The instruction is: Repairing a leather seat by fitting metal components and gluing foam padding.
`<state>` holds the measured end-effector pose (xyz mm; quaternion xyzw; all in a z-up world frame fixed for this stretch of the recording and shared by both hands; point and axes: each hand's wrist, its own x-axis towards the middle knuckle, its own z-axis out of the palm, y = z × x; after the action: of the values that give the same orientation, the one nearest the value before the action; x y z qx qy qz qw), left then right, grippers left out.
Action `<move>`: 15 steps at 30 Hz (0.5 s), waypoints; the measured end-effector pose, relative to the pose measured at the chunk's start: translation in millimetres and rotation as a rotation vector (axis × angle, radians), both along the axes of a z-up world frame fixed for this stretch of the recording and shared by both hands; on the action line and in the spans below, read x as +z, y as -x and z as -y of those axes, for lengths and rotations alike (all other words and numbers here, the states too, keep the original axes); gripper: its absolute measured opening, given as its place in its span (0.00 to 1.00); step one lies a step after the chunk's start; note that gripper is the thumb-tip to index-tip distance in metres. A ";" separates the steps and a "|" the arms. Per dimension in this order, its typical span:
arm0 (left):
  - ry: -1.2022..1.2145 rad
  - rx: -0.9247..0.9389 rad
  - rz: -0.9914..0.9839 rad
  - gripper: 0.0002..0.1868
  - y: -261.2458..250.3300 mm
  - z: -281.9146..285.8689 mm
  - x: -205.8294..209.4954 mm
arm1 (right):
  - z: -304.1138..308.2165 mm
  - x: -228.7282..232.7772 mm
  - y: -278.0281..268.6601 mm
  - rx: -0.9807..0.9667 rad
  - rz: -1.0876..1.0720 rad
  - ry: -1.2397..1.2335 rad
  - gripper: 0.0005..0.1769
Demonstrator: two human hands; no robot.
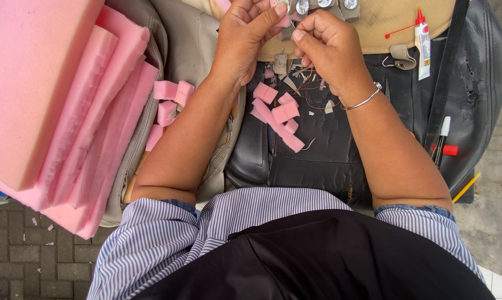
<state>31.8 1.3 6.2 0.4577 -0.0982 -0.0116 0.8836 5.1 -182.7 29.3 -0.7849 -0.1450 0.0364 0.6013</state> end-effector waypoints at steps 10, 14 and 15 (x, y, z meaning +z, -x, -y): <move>-0.049 -0.143 0.021 0.12 11.8 7.0 2.8 | -1.1 -1.8 1.7 -0.050 -0.056 -0.156 0.09; -0.015 -0.137 0.054 0.12 7.1 5.8 -2.1 | -3.9 0.8 2.9 -0.055 0.016 -0.072 0.08; -0.016 -0.138 0.053 0.12 8.1 5.9 -0.6 | -4.5 3.3 4.6 -0.056 0.015 -0.073 0.08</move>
<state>23.7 -4.5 5.6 0.4569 -0.1527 -0.0610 0.8742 0.6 -178.2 32.6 -0.7665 -0.1287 0.0084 0.6291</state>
